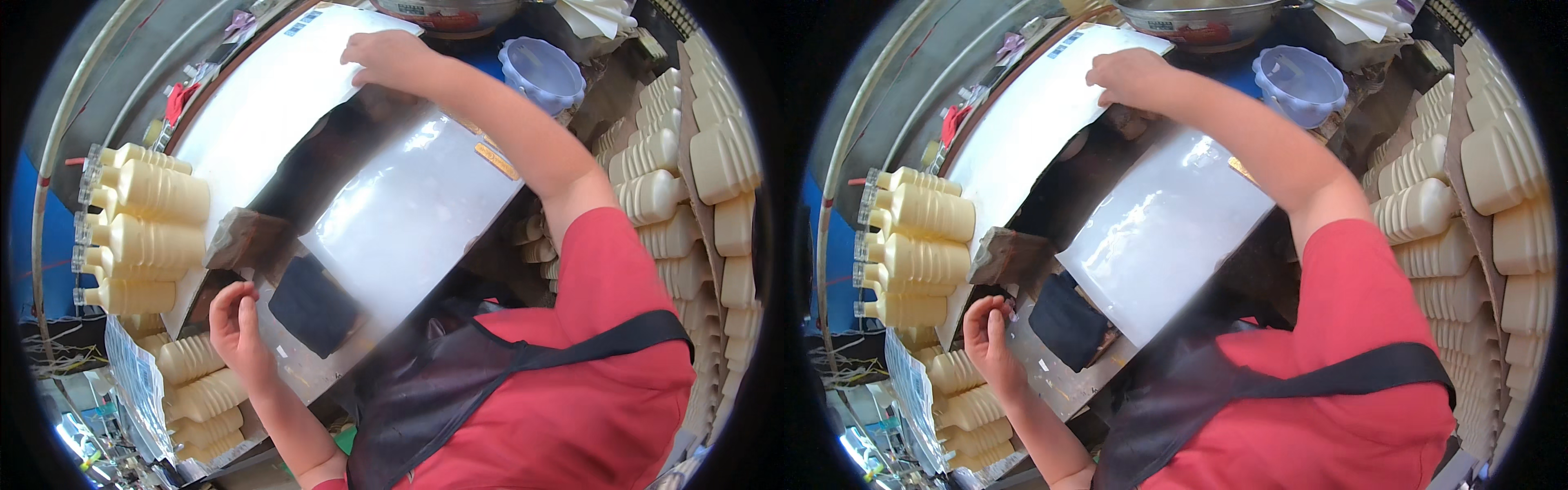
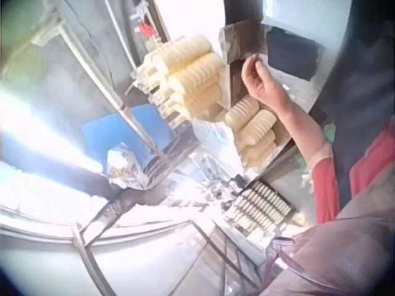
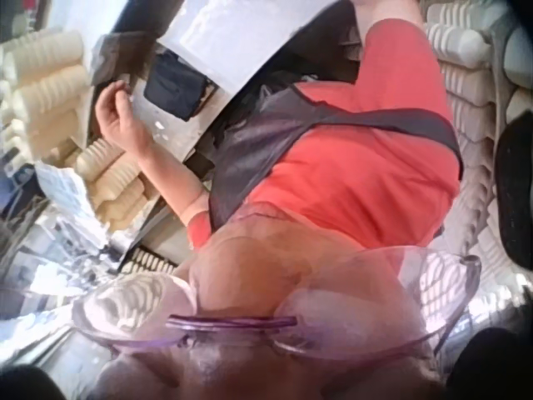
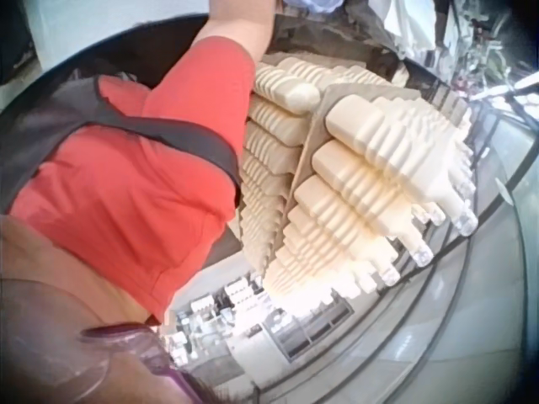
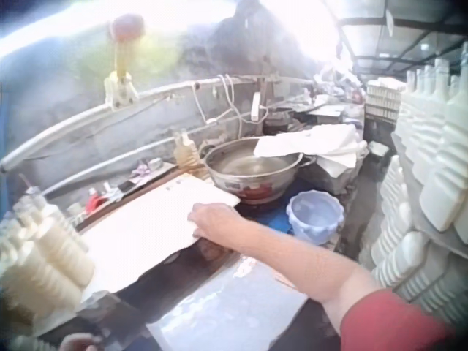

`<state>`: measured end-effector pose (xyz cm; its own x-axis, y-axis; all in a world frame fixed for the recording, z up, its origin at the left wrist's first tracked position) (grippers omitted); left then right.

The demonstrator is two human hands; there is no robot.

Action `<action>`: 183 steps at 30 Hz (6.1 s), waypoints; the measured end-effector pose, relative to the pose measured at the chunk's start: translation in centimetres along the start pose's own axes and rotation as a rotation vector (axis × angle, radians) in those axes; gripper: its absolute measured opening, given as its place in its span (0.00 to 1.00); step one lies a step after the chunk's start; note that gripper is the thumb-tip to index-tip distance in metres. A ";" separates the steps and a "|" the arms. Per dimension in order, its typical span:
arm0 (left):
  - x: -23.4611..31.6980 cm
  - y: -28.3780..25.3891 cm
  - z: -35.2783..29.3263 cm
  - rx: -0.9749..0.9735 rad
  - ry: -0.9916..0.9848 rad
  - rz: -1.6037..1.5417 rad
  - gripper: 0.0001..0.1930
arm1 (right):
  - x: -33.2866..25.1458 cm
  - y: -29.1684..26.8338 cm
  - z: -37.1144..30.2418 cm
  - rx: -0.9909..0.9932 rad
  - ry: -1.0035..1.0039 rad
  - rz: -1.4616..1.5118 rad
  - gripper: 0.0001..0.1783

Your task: The person applies adhesive labels to cream-colored plastic bottles. They pick a bottle, peel a label from a sheet, and press it onto the bottle's body, smoothing it into place. The labeled bottles are set aside on a nearby surface.

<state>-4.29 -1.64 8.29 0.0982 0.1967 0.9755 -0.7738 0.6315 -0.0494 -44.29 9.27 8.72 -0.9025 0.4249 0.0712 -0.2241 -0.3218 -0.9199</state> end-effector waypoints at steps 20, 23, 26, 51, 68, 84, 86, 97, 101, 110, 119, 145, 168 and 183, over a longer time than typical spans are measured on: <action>-6.5 14.1 10.5 -0.296 -0.497 -0.870 0.34 | -2.2 -6.5 4.0 0.357 -0.193 -0.161 0.04; -6.7 13.7 10.7 -0.235 -0.497 -1.066 0.40 | -6.3 -7.7 0.5 0.209 -0.234 -0.116 0.04; -6.5 14.6 10.1 -0.244 -0.500 -1.156 0.40 | -9.4 -9.4 -4.8 0.318 -0.210 -0.025 0.03; -6.9 3.2 -3.3 0.131 -0.487 -0.776 0.30 | -0.9 6.9 -15.4 -0.110 0.731 1.186 0.24; -6.9 -0.5 -4.4 0.203 -0.474 -0.586 0.31 | -4.1 10.5 -15.3 -0.496 0.575 1.111 0.16; -6.9 -1.4 -4.7 0.211 -0.470 -0.555 0.36 | 0.0 9.4 -16.4 -0.474 0.542 0.372 0.19; -6.9 -1.4 -4.7 0.199 -0.480 -0.547 0.36 | 0.6 8.7 -16.7 -0.431 0.556 0.306 0.22; -7.0 -1.4 -4.6 0.184 -0.484 -0.559 0.36 | -3.5 5.8 -18.1 -0.289 0.396 0.574 0.16; -7.5 -2.0 -4.7 0.228 -0.490 -0.537 0.35 | -9.9 5.8 -20.8 -0.565 -0.008 0.094 0.23; -5.8 -3.4 -4.9 0.216 -0.394 -0.479 0.32 | -9.8 2.7 -23.1 -0.660 0.096 -0.063 0.39; -2.1 -3.9 -5.0 0.060 -0.240 0.079 0.30 | -8.2 0.5 -21.6 -0.423 0.253 0.196 0.22; 0.8 -1.4 -7.1 -0.416 0.421 0.823 0.14 | -17.9 -10.1 -12.5 0.129 -0.235 0.394 0.18; 6.0 -8.4 -9.6 -0.008 0.354 0.502 0.13 | 12.0 -15.8 -4.1 0.113 0.602 1.045 0.11; -3.4 -16.0 -14.6 0.253 0.169 0.129 0.13 | 50.7 -19.4 -3.3 0.893 0.589 1.235 0.23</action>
<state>16.92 -1.47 2.61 0.0756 0.3982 0.9142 -0.9153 0.3914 -0.0948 -84.51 39.82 28.93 -0.4749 -0.2693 -0.8378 0.1679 -0.9623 0.2142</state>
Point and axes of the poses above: each hand's wrist, its own z-axis towards the middle knuckle, its own y-axis out of the palm, x = y × z, the point moved 8 cm from there along z, towards the middle knuckle, and after that the axes turned 10 degrees about -z, right-handed, at the moved point
